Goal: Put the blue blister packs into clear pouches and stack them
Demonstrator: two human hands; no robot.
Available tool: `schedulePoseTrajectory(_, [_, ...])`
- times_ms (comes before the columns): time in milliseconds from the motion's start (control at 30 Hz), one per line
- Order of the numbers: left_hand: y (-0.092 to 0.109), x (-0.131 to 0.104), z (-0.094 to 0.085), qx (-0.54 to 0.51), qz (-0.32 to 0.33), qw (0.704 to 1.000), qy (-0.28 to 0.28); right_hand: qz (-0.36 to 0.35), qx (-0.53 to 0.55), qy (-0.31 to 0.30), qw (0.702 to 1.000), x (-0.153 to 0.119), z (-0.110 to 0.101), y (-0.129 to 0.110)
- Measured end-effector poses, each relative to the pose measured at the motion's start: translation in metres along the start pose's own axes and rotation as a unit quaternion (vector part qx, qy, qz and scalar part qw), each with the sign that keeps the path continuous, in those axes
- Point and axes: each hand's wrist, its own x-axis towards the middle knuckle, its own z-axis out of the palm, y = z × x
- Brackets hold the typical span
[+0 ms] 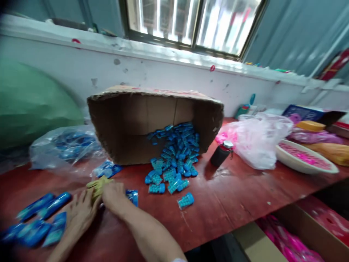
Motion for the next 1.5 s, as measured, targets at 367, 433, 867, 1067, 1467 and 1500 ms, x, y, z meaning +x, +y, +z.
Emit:
schedulePoseTrajectory(367, [-0.012, -0.009, 0.014, -0.001, 0.066, 0.998, 0.015, -0.040, 0.083, 0.054, 0.994, -0.054, -0.031, 0.040])
schedulePoseTrajectory(433, [-0.007, -0.009, 0.018, 0.009, 0.037, 0.999, 0.012, -0.010, 0.081, 0.073, 0.994, -0.075, -0.037, 0.054])
schedulePoseTrajectory(867, [0.033, -0.053, -0.006, -0.191, -0.139, 0.971, 0.040, 0.077, -0.050, 0.089, 0.992, -0.106, -0.012, 0.051])
schedulePoseTrajectory(1067, [0.060, -0.076, 0.006, -0.535, -0.408, 0.720, -0.171, 0.049, -0.020, 0.149, 0.987, -0.121, -0.017, 0.022])
schedulePoseTrajectory(1467, [0.085, -0.075, -0.005, -0.547, -0.399, 0.733, -0.062, 0.204, 0.641, 0.051, 0.738, -0.114, -0.004, 0.020])
schedulePoseTrajectory(1500, [0.085, -0.075, -0.006, -0.545, -0.405, 0.732, -0.057, 0.206, 0.638, 0.056, 0.739, -0.114, -0.004, 0.017])
